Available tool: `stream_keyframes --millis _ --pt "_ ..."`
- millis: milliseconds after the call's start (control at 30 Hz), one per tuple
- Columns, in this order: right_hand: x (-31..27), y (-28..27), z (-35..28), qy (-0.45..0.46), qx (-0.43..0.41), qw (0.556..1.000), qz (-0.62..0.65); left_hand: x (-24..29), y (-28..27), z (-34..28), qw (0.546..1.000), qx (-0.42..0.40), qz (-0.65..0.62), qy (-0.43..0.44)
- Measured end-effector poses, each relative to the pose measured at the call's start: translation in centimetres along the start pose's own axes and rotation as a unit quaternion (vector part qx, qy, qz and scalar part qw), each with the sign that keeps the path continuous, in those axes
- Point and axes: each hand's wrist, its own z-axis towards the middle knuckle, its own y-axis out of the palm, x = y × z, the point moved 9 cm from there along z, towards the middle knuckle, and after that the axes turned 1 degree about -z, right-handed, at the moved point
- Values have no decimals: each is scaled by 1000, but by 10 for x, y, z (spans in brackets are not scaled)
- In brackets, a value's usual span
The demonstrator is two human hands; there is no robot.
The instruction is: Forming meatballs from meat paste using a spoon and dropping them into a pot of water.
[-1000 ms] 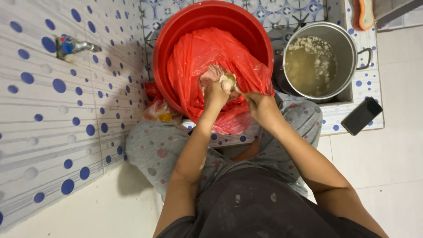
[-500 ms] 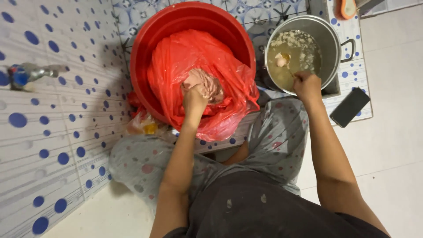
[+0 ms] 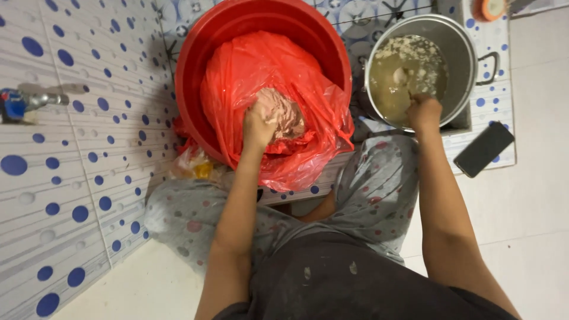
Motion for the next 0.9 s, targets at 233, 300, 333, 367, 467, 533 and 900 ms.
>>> stream_keyframes --millis 233,300,333,367,467,533,900 --pt "-68 -57 -104 7 25 899 438 -64 119 46 980 -168 87 62" --pt "-76 -59 -123 11 35 875 482 -65 148 49 972 -193 88 98" --pt "-80 -63 -129 6 45 871 489 -69 162 53 966 -200 119 110" --pt "-83 -67 -137 3 54 867 495 -74 176 54 959 -208 148 119" --pt "-86 -68 -137 1 84 852 517 -69 176 44 958 -257 113 60" --pt "-88 -60 -133 -3 95 846 525 -65 165 32 950 -295 98 26" --pt "-85 -48 -123 -17 105 850 517 -79 187 14 892 -426 149 -14"
